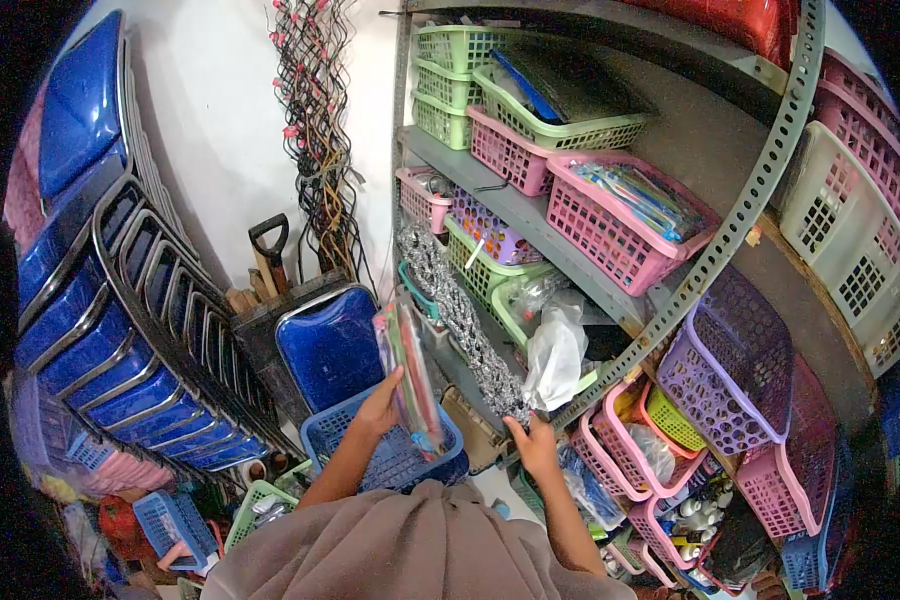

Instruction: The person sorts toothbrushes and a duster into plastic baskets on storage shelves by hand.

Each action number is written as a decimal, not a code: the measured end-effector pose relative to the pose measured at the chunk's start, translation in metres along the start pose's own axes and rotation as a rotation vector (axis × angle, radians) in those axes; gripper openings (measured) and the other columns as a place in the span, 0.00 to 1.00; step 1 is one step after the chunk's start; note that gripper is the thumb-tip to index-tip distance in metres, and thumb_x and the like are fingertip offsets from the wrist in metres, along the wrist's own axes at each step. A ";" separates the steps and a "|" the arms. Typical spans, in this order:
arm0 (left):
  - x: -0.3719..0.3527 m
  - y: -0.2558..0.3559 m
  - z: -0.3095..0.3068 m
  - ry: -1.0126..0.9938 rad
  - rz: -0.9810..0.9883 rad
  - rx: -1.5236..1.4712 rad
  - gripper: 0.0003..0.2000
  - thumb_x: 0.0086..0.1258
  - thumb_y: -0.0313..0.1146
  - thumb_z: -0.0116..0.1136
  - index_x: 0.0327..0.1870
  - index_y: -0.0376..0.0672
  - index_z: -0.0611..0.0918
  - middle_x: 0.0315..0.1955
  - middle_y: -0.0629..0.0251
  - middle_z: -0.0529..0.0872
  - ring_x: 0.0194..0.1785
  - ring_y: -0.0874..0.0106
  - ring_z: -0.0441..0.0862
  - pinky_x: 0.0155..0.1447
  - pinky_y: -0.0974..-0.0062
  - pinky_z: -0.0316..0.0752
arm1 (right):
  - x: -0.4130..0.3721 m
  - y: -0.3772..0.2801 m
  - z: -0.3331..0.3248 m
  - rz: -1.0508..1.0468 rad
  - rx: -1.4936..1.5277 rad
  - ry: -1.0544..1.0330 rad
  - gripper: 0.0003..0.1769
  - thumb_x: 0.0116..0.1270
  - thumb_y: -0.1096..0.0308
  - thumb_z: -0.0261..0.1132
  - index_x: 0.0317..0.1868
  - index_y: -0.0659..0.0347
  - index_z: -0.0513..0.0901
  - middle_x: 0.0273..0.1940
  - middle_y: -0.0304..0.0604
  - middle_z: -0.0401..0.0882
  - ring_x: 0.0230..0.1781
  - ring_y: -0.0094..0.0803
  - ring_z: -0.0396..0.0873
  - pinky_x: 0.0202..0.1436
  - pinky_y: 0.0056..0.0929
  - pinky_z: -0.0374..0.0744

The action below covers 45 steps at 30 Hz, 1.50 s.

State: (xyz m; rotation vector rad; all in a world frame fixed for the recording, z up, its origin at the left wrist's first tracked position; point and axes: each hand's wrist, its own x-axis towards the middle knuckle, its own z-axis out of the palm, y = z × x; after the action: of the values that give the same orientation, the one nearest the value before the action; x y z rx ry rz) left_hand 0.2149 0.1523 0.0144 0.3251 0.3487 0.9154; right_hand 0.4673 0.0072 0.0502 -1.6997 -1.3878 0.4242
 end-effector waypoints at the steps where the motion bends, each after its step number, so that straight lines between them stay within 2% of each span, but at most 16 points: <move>1: -0.003 0.000 0.004 0.094 0.000 0.180 0.17 0.69 0.38 0.55 0.54 0.40 0.74 0.45 0.64 0.81 0.44 0.72 0.81 0.51 0.73 0.76 | 0.002 -0.001 -0.003 -0.028 -0.015 0.006 0.17 0.65 0.62 0.63 0.29 0.72 0.76 0.18 0.41 0.69 0.22 0.24 0.63 0.27 0.31 0.69; 3: -0.006 -0.001 0.014 0.096 -0.015 0.195 0.16 0.69 0.37 0.54 0.55 0.40 0.74 0.47 0.63 0.81 0.48 0.71 0.80 0.53 0.70 0.75 | 0.006 0.008 -0.007 -0.022 -0.120 0.006 0.19 0.63 0.60 0.64 0.29 0.72 0.76 0.16 0.47 0.70 0.21 0.24 0.62 0.26 0.32 0.69; 5: -0.005 -0.002 0.020 0.060 0.016 0.236 0.20 0.68 0.38 0.55 0.57 0.41 0.71 0.46 0.62 0.80 0.47 0.66 0.80 0.51 0.67 0.77 | 0.009 0.002 -0.014 0.062 -0.204 -0.016 0.27 0.58 0.49 0.67 0.24 0.70 0.75 0.20 0.59 0.75 0.20 0.54 0.74 0.25 0.41 0.72; 11: -0.007 -0.001 0.021 0.068 -0.079 0.573 0.21 0.64 0.32 0.60 0.58 0.39 0.72 0.50 0.61 0.79 0.51 0.72 0.77 0.56 0.70 0.72 | 0.022 -0.036 -0.038 -0.179 -0.554 -0.082 0.31 0.56 0.42 0.65 0.21 0.68 0.75 0.19 0.57 0.75 0.23 0.55 0.77 0.27 0.44 0.75; 17: -0.013 0.007 0.032 -0.065 -0.083 0.663 0.23 0.62 0.30 0.61 0.58 0.38 0.72 0.50 0.64 0.79 0.53 0.72 0.76 0.57 0.72 0.71 | 0.015 -0.021 -0.025 -0.061 -0.586 -0.118 0.32 0.55 0.40 0.64 0.19 0.67 0.76 0.20 0.57 0.77 0.23 0.53 0.78 0.28 0.45 0.76; 20: 0.027 -0.003 -0.056 0.072 -0.202 0.787 0.24 0.61 0.30 0.61 0.59 0.39 0.71 0.50 0.64 0.79 0.54 0.72 0.76 0.57 0.71 0.70 | 0.014 -0.009 -0.028 -0.170 -0.629 -0.149 0.33 0.55 0.39 0.63 0.19 0.67 0.77 0.20 0.57 0.76 0.23 0.52 0.78 0.28 0.44 0.76; 21: 0.018 0.001 -0.038 0.073 -0.201 0.787 0.24 0.61 0.30 0.61 0.59 0.39 0.71 0.50 0.64 0.79 0.54 0.72 0.76 0.57 0.71 0.70 | 0.015 -0.008 -0.029 -0.147 -0.645 -0.175 0.33 0.56 0.39 0.63 0.19 0.67 0.77 0.20 0.56 0.76 0.23 0.52 0.78 0.28 0.44 0.76; 23: -0.011 0.012 0.022 -0.047 -0.144 0.704 0.24 0.62 0.31 0.60 0.60 0.39 0.71 0.50 0.63 0.79 0.53 0.72 0.76 0.57 0.71 0.71 | 0.014 -0.017 -0.029 -0.025 -0.616 -0.169 0.33 0.56 0.39 0.62 0.19 0.67 0.77 0.20 0.56 0.77 0.24 0.52 0.78 0.29 0.45 0.76; 28: -0.003 0.007 0.005 0.000 -0.138 0.522 0.24 0.60 0.27 0.56 0.60 0.35 0.69 0.50 0.58 0.79 0.50 0.65 0.79 0.57 0.66 0.72 | 0.002 -0.011 -0.026 -0.075 -0.579 -0.253 0.33 0.56 0.40 0.64 0.20 0.69 0.77 0.19 0.58 0.76 0.22 0.54 0.77 0.27 0.46 0.76; 31: 0.001 0.010 -0.010 -0.153 -0.088 0.307 0.21 0.63 0.29 0.49 0.59 0.35 0.70 0.51 0.56 0.78 0.52 0.64 0.77 0.56 0.65 0.72 | 0.003 -0.004 -0.025 -0.019 -0.525 -0.144 0.34 0.55 0.40 0.65 0.19 0.70 0.76 0.17 0.59 0.74 0.21 0.56 0.77 0.27 0.46 0.75; 33: 0.003 0.011 -0.018 -0.273 -0.101 0.057 0.22 0.65 0.35 0.45 0.57 0.32 0.70 0.53 0.53 0.77 0.52 0.61 0.77 0.59 0.63 0.70 | -0.001 -0.006 -0.019 -0.004 -0.499 -0.035 0.35 0.55 0.39 0.64 0.18 0.70 0.76 0.16 0.59 0.73 0.21 0.56 0.76 0.26 0.46 0.75; 34: -0.007 0.011 0.004 -0.069 -0.030 0.029 0.24 0.67 0.44 0.44 0.56 0.33 0.72 0.52 0.51 0.78 0.52 0.58 0.77 0.60 0.61 0.69 | -0.004 -0.011 -0.019 0.015 -0.471 -0.092 0.35 0.55 0.39 0.64 0.17 0.70 0.76 0.16 0.59 0.73 0.20 0.55 0.76 0.26 0.46 0.75; 37: -0.016 0.019 0.023 -0.087 -0.007 -0.185 0.27 0.68 0.49 0.44 0.56 0.34 0.73 0.50 0.51 0.79 0.52 0.56 0.77 0.61 0.60 0.68 | -0.007 -0.011 -0.023 -0.016 -0.437 -0.207 0.35 0.55 0.39 0.64 0.17 0.71 0.76 0.16 0.60 0.73 0.20 0.55 0.75 0.26 0.45 0.74; 41: 0.014 0.014 -0.034 0.074 -0.053 -0.082 0.27 0.69 0.52 0.40 0.58 0.38 0.71 0.47 0.49 0.79 0.42 0.55 0.81 0.49 0.52 0.77 | -0.007 -0.014 -0.027 -0.013 -0.502 -0.116 0.35 0.54 0.41 0.66 0.16 0.71 0.73 0.16 0.59 0.72 0.19 0.55 0.74 0.25 0.45 0.73; 43: 0.000 0.014 -0.004 0.035 -0.063 -0.120 0.28 0.69 0.53 0.39 0.57 0.37 0.72 0.46 0.51 0.80 0.42 0.55 0.81 0.49 0.54 0.77 | -0.010 -0.016 -0.027 -0.087 -0.503 -0.141 0.35 0.54 0.41 0.66 0.16 0.71 0.73 0.17 0.60 0.72 0.21 0.56 0.74 0.26 0.45 0.73; 45: 0.010 0.006 -0.028 -0.014 0.174 0.055 0.26 0.69 0.49 0.43 0.56 0.36 0.74 0.48 0.50 0.80 0.45 0.56 0.81 0.50 0.63 0.78 | -0.013 -0.005 -0.028 -0.166 -0.503 -0.189 0.34 0.55 0.41 0.66 0.17 0.71 0.73 0.17 0.60 0.72 0.21 0.57 0.75 0.26 0.45 0.74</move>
State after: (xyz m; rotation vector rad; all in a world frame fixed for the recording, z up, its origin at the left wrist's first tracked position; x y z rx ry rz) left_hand 0.2045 0.1669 -0.0099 0.4171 0.3370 1.0749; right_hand 0.4804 -0.0163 0.0667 -1.9537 -1.8752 0.1481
